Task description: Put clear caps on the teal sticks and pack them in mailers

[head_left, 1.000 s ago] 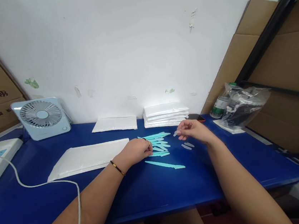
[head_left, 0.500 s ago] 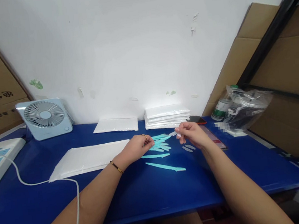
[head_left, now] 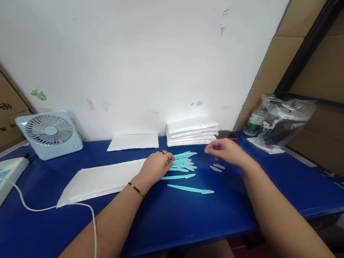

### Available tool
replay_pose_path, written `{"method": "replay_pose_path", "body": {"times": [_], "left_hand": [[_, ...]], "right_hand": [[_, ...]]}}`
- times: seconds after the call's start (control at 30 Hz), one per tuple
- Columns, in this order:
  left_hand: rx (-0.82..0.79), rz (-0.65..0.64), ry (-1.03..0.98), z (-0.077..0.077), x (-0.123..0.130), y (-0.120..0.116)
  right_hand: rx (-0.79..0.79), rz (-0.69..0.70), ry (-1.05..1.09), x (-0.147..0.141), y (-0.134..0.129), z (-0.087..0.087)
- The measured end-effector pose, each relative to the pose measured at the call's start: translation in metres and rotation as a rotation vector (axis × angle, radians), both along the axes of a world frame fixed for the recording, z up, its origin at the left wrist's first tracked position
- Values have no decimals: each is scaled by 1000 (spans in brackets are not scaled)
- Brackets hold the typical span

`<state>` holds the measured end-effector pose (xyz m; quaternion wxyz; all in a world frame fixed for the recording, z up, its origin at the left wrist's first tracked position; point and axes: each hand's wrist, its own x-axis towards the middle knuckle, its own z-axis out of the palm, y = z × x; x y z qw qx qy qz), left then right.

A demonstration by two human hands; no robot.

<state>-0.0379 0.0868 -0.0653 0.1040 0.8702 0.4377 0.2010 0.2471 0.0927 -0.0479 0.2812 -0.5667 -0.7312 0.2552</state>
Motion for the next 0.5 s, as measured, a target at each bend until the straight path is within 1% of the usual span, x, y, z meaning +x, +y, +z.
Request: {"method": "replay_pose_path", "body": {"times": [0.03, 0.1, 0.2, 0.3, 0.43, 0.5], "left_hand": [[13, -24, 17, 0, -1, -1], [1, -103, 44, 0, -2, -3], [-58, -184, 114, 1, -2, -8], [-36, -182, 180, 0, 2, -9], [70, -125, 262, -2, 8, -9], [111, -96, 287, -2, 9, -9]], "right_hand": [[-13, -21, -89, 11, 2, 0], [-95, -36, -291, 27, 4, -1], [-193, -11, -510, 32, 5, -4], [-135, 4, -585, 19, 4, -5], [-3, -53, -686, 1, 7, -9], [45, -62, -695, -3, 10, -14]]}}
